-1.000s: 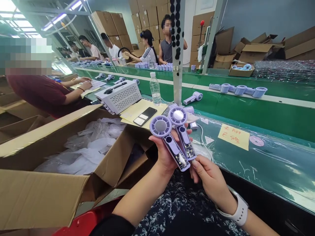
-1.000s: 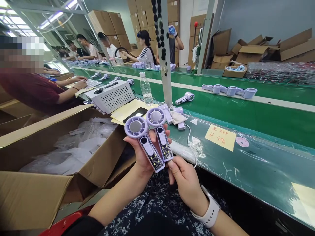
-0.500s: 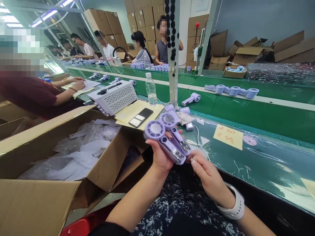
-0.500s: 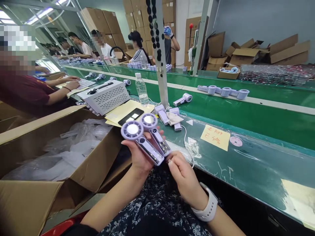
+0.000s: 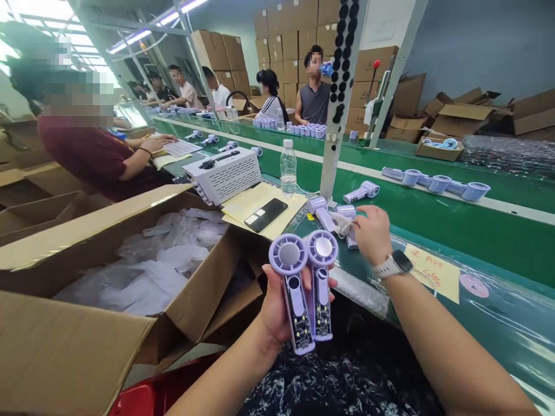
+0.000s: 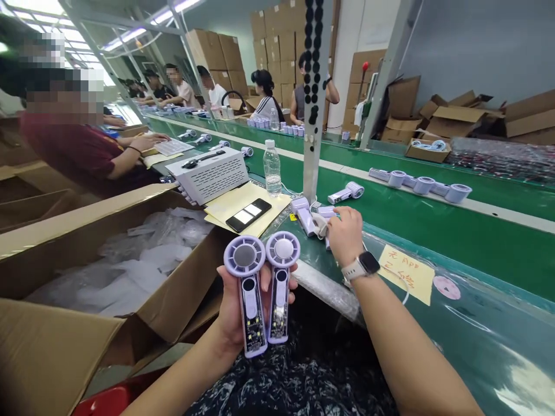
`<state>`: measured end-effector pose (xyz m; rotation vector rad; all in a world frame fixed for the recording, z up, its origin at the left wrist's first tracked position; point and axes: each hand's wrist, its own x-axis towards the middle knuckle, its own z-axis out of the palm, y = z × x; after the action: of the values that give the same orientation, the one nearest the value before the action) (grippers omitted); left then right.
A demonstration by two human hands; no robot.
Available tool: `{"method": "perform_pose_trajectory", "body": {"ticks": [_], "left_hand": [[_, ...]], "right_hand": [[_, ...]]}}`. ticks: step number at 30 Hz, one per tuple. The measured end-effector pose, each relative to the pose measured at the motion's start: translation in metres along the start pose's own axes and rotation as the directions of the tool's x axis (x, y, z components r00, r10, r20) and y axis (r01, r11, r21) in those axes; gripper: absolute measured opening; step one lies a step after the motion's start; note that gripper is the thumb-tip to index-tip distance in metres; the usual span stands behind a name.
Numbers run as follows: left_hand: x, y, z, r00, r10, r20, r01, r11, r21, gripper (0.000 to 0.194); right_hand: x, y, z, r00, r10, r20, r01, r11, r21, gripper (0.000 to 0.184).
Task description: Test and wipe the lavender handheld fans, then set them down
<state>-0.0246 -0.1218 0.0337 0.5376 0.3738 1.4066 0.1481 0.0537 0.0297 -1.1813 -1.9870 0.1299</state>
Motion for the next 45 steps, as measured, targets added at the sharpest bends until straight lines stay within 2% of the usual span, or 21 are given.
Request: {"method": "perform_pose_trajectory", "body": {"ticks": [3,5,7,10,12,13,14,16,20,22,25,26,28,30,32,35,36,38,40,42,45], "left_hand": [[0.002,0.002,-0.003,0.999,-0.035,0.015,0.035,0.998,-0.060,0.070],[0.005,-0.001,-0.006,0.997,-0.065,0.040,0.068,0.995,-0.077,0.070],[0.007,-0.007,-0.009,0.989,-0.106,0.101,0.113,0.991,-0.071,0.072],[0.008,-0.017,-0.015,0.960,-0.172,0.221,0.181,0.983,-0.019,0.076],[0.008,-0.021,-0.018,0.949,-0.202,0.242,0.201,0.979,0.029,0.078],[0.007,-0.022,-0.019,0.951,-0.209,0.227,0.204,0.978,0.044,0.079],[0.007,-0.023,-0.019,0.956,-0.210,0.206,0.204,0.978,0.050,0.079],[0.008,-0.025,-0.019,0.964,-0.207,0.166,0.202,0.978,0.044,0.080],[0.012,-0.023,-0.016,0.980,-0.185,0.078,0.185,0.983,0.004,0.077],[0.013,-0.019,-0.013,0.989,-0.143,0.038,0.143,0.990,0.003,0.076],[0.009,-0.009,-0.009,0.998,-0.045,0.040,0.041,0.995,0.094,0.073],[0.006,-0.004,-0.008,0.999,-0.020,0.050,0.012,0.988,0.153,0.069],[0.002,0.005,-0.006,0.997,-0.021,0.074,-0.005,0.944,0.329,0.054],[0.000,0.015,-0.006,0.995,-0.046,0.092,-0.009,0.849,0.529,0.048],[0.004,0.024,-0.007,0.995,-0.023,0.095,-0.044,0.762,0.647,0.059],[0.018,0.026,-0.011,0.993,0.115,0.011,-0.098,0.785,0.611,0.062],[0.021,0.023,-0.012,0.991,0.129,-0.038,-0.085,0.822,0.562,0.058],[0.024,0.013,-0.010,0.994,0.064,-0.093,-0.017,0.899,0.438,0.055],[0.019,0.001,-0.004,0.998,-0.033,-0.052,0.049,0.941,0.334,0.047],[0.012,-0.009,0.004,0.997,-0.075,0.037,0.061,0.956,0.288,0.050],[0.004,-0.019,0.014,0.983,-0.113,0.142,0.067,0.953,0.296,0.052]], "right_hand": [[-0.013,-0.034,-0.027,0.998,-0.068,0.000,0.066,0.974,0.215,0.018],[-0.026,-0.053,-0.044,0.987,-0.102,0.126,0.019,0.845,0.535,0.014],[-0.034,-0.064,-0.055,0.936,-0.106,0.336,-0.199,0.629,0.752,0.016],[-0.041,-0.070,-0.060,0.793,-0.112,0.599,-0.523,0.381,0.763,0.063],[-0.046,-0.073,-0.059,0.718,-0.130,0.684,-0.620,0.326,0.713,0.062],[-0.048,-0.075,-0.057,0.710,-0.111,0.695,-0.630,0.341,0.698,0.054],[-0.050,-0.077,-0.055,0.727,-0.069,0.683,-0.615,0.375,0.693,0.047],[-0.049,-0.077,-0.048,0.798,0.040,0.601,-0.538,0.495,0.682,0.043],[-0.028,-0.052,-0.027,0.905,0.158,0.394,-0.347,0.811,0.472,0.061],[-0.016,-0.033,-0.019,0.941,0.199,0.273,-0.295,0.877,0.380,0.062],[-0.019,-0.020,-0.017,0.961,0.255,0.112,-0.278,0.896,0.347,0.080],[-0.028,-0.022,-0.018,0.959,0.258,0.114,-0.282,0.871,0.403,0.082],[-0.053,-0.033,-0.023,0.939,0.201,0.278,-0.335,0.714,0.615,0.077],[-0.081,-0.047,-0.031,0.867,0.028,0.498,-0.452,0.468,0.759,0.065],[-0.101,-0.055,-0.042,0.804,-0.086,0.588,-0.536,0.322,0.780,0.056],[-0.115,-0.054,-0.061,0.830,0.028,0.558,-0.543,0.270,0.795,0.055],[-0.117,-0.052,-0.067,0.840,0.092,0.534,-0.537,0.270,0.799,0.053],[-0.120,-0.050,-0.078,0.846,0.177,0.502,-0.532,0.255,0.807,0.041],[-0.123,-0.051,-0.086,0.854,0.189,0.485,-0.516,0.191,0.835,0.031],[-0.127,-0.054,-0.090,0.865,0.179,0.469,-0.493,0.125,0.861,0.028],[-0.133,-0.057,-0.091,0.863,0.157,0.480,-0.499,0.112,0.859,0.025]]}}
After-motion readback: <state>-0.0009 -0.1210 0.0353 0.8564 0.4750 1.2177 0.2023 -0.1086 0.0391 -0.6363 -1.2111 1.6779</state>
